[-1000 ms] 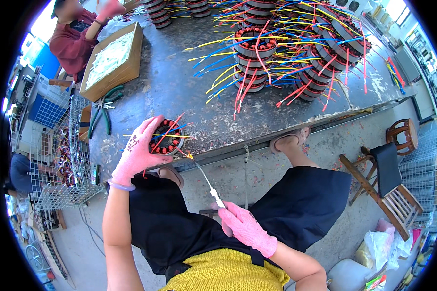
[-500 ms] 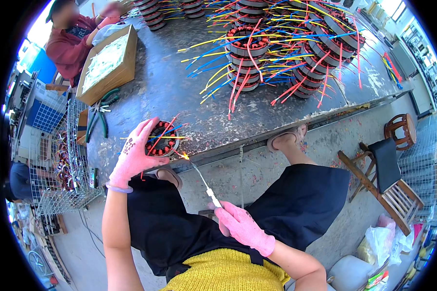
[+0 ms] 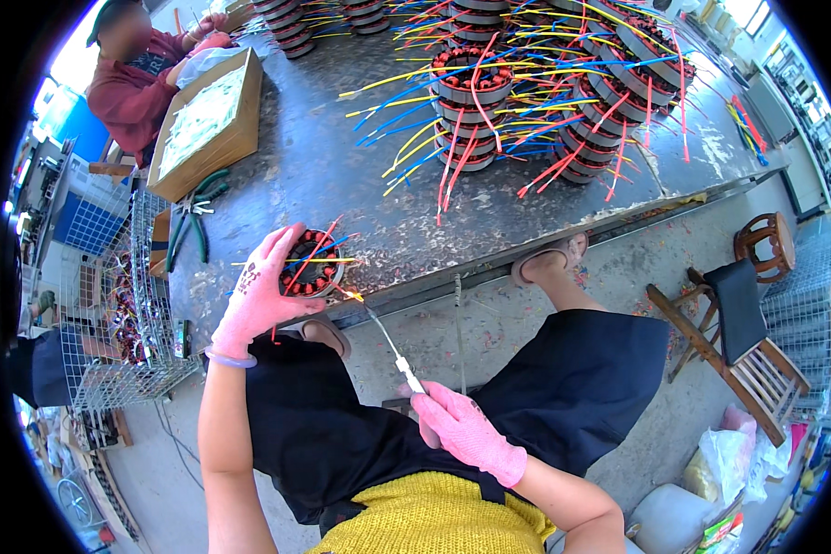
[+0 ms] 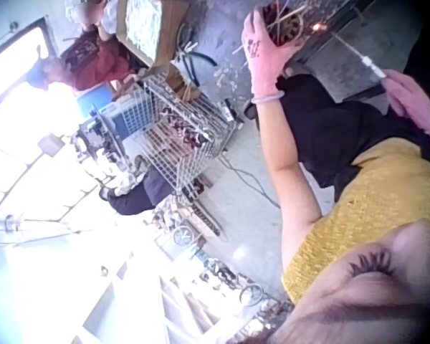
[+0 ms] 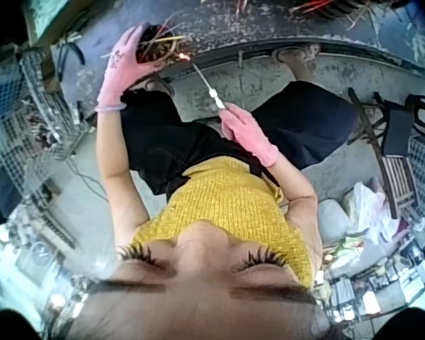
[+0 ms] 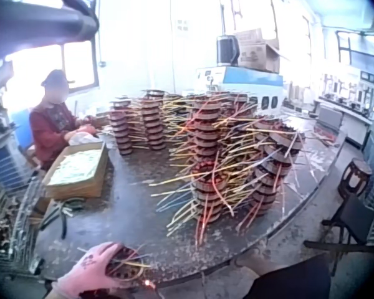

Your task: The person uses a handheld lighter to burn the insulation off the wire ends of a motor stator after organizing the components on a work table.

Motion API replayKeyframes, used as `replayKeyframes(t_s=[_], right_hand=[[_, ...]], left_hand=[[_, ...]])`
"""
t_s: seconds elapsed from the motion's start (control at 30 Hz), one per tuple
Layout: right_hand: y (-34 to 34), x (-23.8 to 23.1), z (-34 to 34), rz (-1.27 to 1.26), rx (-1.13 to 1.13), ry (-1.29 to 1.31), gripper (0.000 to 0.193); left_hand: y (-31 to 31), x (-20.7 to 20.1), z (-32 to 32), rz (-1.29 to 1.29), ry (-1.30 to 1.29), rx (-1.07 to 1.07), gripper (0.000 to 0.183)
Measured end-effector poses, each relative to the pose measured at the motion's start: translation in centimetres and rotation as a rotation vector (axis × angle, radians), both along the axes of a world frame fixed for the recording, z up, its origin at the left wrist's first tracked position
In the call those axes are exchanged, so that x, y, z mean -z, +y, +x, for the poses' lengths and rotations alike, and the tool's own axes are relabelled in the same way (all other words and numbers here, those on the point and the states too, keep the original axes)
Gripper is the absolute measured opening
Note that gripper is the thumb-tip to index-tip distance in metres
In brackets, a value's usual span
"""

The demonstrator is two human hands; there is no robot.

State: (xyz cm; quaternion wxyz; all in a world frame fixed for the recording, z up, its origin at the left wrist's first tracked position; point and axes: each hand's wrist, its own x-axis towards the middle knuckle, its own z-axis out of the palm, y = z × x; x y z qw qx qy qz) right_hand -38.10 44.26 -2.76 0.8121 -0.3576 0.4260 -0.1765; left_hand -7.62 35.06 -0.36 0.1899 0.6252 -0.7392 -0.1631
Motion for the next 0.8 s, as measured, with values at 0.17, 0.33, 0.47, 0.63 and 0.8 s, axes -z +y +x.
replayKeyframes(t_s=[0.17,0.33,0.47,0.63,0.8], right_hand=[[-0.2,-0.6,0.2,-0.011,0.0,0.018,0.039],[-0.1,-0.5,0.2,0.012,0.027,-0.03,0.039],[-0.2,-0.8,0.2,-0.005,0.008,-0.006,0.039],[-0.3,-1.0,0.2,-0.015,-0.019,0.036,0.04],[-0.4,-1.3,0.2,-0.017,-0.023,0.036,0.04]], left_hand=[[0.1,-0.1,0.0,0.013,0.003,-0.002,0.097],[0.0,-0.1,0.1,0.022,0.0,-0.003,0.098],[0.1,-0.1,0.1,0.02,-0.004,-0.01,0.098],[0.1,0.1,0.2,0.017,-0.005,-0.007,0.098],[0.0,-0.1,0.0,0.016,-0.003,-0.001,0.098]])
